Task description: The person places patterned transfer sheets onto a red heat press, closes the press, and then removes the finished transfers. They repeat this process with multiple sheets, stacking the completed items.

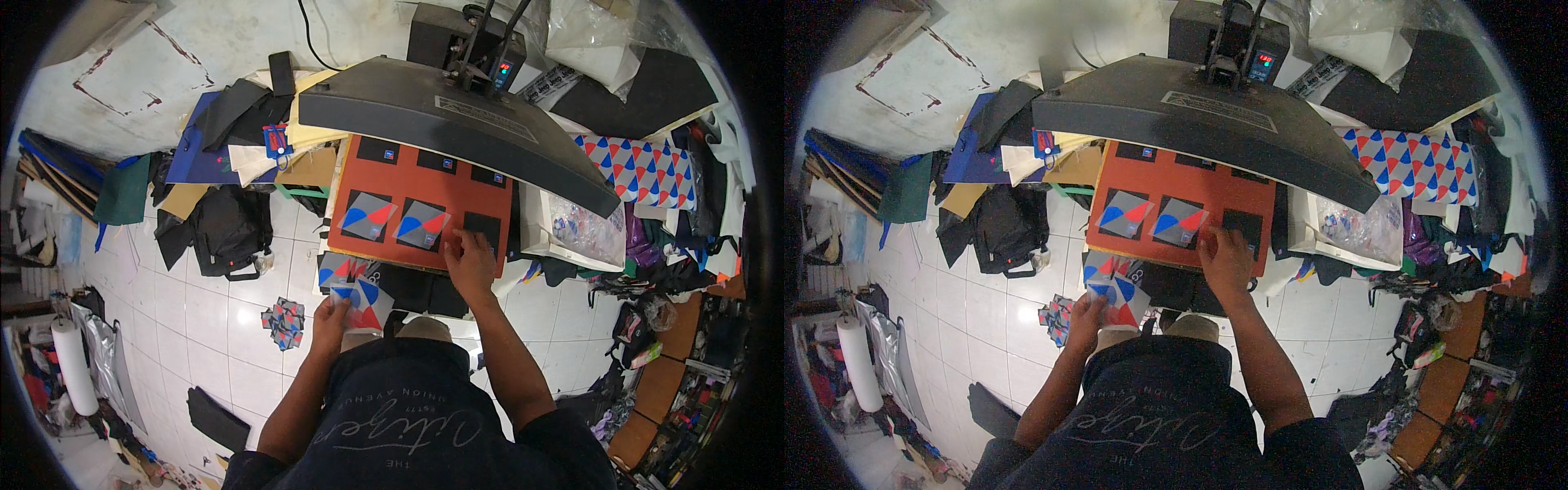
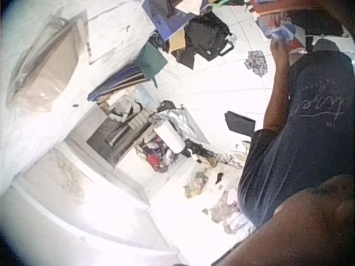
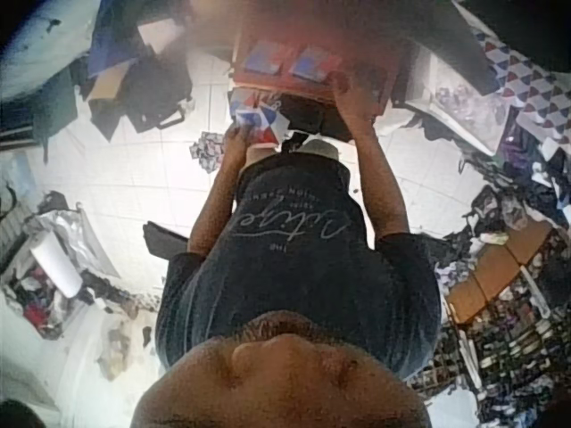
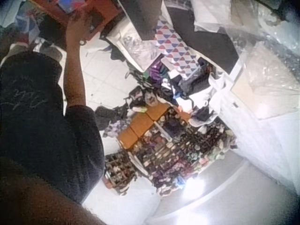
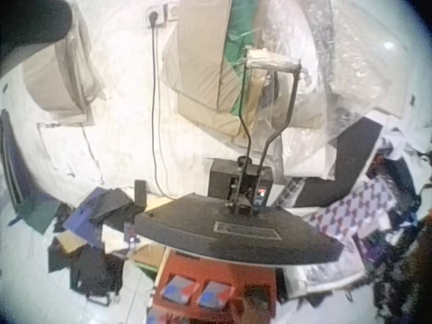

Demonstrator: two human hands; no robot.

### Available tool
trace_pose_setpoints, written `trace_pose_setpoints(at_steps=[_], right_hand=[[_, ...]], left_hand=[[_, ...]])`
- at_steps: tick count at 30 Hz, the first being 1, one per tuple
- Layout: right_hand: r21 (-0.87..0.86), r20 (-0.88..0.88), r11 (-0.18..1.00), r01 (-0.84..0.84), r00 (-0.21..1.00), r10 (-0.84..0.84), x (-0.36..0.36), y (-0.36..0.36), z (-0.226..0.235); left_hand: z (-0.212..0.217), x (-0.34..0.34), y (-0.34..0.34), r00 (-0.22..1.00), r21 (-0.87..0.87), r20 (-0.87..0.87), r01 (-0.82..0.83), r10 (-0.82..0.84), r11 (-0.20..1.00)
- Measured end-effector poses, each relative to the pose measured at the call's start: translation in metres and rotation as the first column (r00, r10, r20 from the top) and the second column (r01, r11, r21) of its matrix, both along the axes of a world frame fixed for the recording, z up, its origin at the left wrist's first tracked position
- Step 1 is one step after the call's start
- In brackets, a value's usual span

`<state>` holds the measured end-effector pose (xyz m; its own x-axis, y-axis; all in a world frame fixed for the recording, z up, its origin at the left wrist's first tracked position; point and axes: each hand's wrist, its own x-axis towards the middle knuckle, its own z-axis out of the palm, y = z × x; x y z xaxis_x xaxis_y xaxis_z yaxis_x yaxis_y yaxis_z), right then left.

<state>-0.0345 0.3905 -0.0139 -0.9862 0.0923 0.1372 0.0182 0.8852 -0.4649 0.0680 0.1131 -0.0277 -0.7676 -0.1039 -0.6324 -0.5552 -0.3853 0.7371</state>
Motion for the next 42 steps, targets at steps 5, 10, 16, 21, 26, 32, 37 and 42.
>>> trace_pose_setpoints(at_steps=[5, 10, 16, 21, 26, 32, 37, 42], right_hand=[[0.089, 0.045, 0.996, -0.001, 0.999, -0.003, -0.003, -0.004, 0.004], [0.052, 0.013, 0.997, -0.049, 0.999, 0.049, -0.008, -0.012, 0.003], [-0.044, -0.025, 0.995, -0.094, 0.995, 0.093, -0.006, -0.011, 0.009], [-0.312, 0.199, 0.942, -0.122, 0.961, 0.190, 0.015, -0.017, 0.028], [-0.688, 0.378, 0.724, -0.034, 0.836, 0.398, 0.046, -0.034, 0.030], [-0.700, 0.450, 0.713, 0.041, 0.801, 0.395, 0.053, -0.038, 0.035], [-0.779, 0.387, 0.625, 0.055, 0.826, 0.409, 0.057, -0.026, 0.024], [-0.774, 0.526, 0.601, 0.197, 0.728, 0.440, 0.058, -0.014, 0.039]], left_hand=[[-0.001, -0.001, 0.001, 1.000, 0.000, 0.007, 0.020, -0.020, 1.000], [0.004, -0.004, 0.003, 1.000, -0.025, 0.000, 0.014, -0.014, 1.000], [0.001, -0.002, 0.003, 1.000, 0.016, -0.007, 0.020, -0.020, 1.000], [0.023, -0.011, 0.017, 1.000, 0.094, -0.007, 0.021, -0.021, 0.995], [0.037, -0.025, 0.034, 0.999, 0.180, -0.042, 0.030, -0.022, 0.983], [0.043, -0.028, 0.046, 0.997, 0.188, -0.062, 0.064, -0.053, 0.980], [0.039, -0.026, 0.049, 0.996, 0.193, -0.060, 0.082, -0.071, 0.978], [0.036, -0.025, 0.053, 0.994, 0.175, -0.085, 0.077, -0.063, 0.981]])
